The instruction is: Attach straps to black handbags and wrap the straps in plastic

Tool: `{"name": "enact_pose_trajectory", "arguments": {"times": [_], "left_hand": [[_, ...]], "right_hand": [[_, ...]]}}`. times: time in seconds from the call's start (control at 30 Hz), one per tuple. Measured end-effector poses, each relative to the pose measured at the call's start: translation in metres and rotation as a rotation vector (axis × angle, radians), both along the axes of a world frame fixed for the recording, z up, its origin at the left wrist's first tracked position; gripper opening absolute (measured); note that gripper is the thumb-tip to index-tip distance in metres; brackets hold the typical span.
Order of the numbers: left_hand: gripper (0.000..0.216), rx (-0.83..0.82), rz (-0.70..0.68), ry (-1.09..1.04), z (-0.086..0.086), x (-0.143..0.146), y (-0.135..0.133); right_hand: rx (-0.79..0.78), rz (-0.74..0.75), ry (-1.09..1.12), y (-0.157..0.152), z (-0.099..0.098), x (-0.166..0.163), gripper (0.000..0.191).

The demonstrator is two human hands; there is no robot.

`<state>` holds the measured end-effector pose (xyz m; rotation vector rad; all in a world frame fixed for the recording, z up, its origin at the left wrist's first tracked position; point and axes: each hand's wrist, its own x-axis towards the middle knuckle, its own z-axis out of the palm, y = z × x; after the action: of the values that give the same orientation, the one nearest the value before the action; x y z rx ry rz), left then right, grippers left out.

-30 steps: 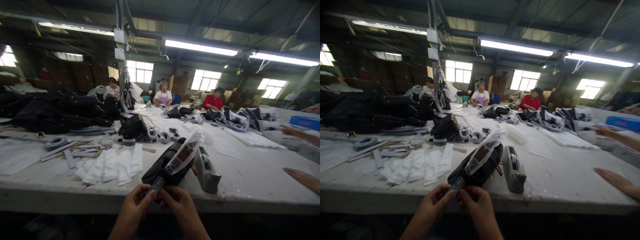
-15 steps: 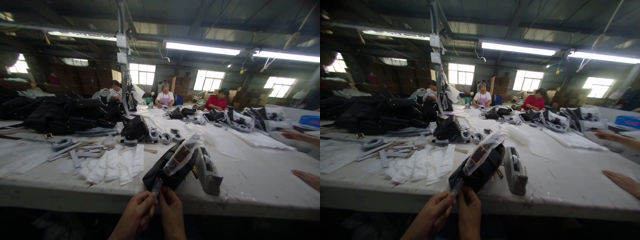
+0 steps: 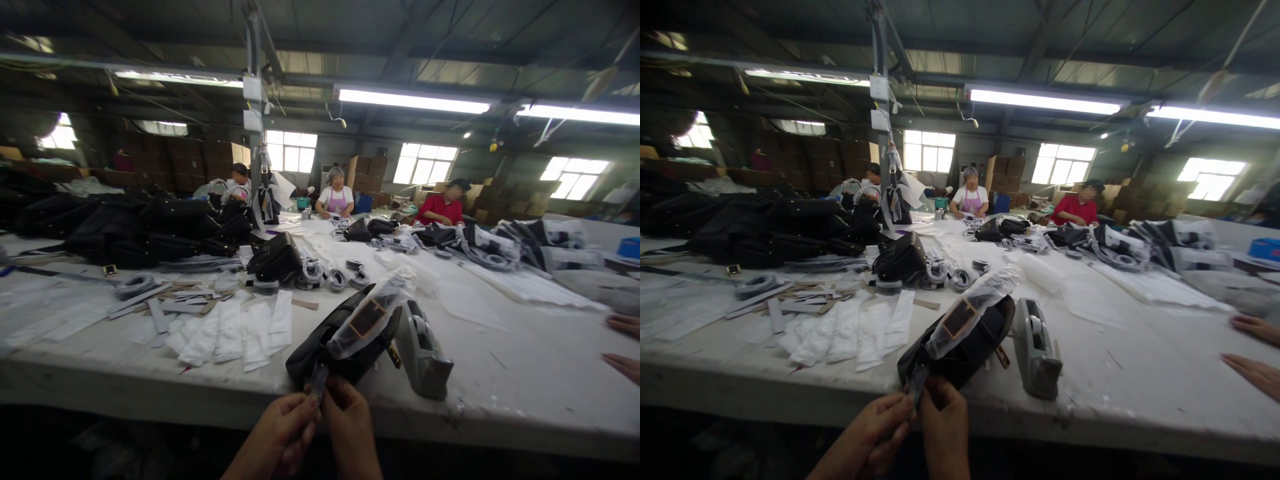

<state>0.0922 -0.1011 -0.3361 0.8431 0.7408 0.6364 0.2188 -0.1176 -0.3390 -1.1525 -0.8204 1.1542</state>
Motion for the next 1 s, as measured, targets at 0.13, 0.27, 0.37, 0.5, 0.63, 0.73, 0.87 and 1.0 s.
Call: {"name": "enact_pose_trajectory", "arguments": {"times": [0.13, 0.27, 0.37, 0.5, 0.63, 0.73, 0.87, 1.0], "left_hand": [[0.049, -0.029, 0.029, 0.007, 0.002, -0.002, 0.001], [0.046, -0.053, 0.042, -0.040, 0.004, -0.001, -0.001], [0.047, -0.022, 0.027, -0.051, 0.001, 0.003, -0.003], [0.051, 0.082, 0.036, -0.007, -0.004, 0.008, -0.004], [0.054, 0.155, 0.102, 0.035, -0.006, 0.010, -0.003], [0.053, 0.191, 0.142, 0.068, -0.005, 0.009, -0.005], [0.051, 0.229, 0.213, 0.068, 0.001, 0.009, -0.009], [0.063, 0.264, 0.277, 0.098, 0.004, 0.010, -0.007]], "right_hand": [[-0.035, 0.199, 0.332, -0.006, 0.011, -0.001, 0.051], [-0.091, 0.334, 0.596, -0.008, 0.021, -0.007, 0.055], [-0.142, 0.337, 0.501, -0.006, 0.027, -0.011, 0.054], [-0.144, 0.357, 0.293, -0.006, 0.029, -0.009, 0.062], [-0.038, 0.316, -0.108, -0.013, 0.026, 0.016, 0.056], [-0.001, 0.122, -0.333, -0.016, 0.033, 0.053, 0.056], [0.140, -0.160, -0.222, -0.007, 0.077, 0.089, 0.057], [0.213, 0.014, 0.118, 0.015, 0.140, 0.091, 0.048]]}}
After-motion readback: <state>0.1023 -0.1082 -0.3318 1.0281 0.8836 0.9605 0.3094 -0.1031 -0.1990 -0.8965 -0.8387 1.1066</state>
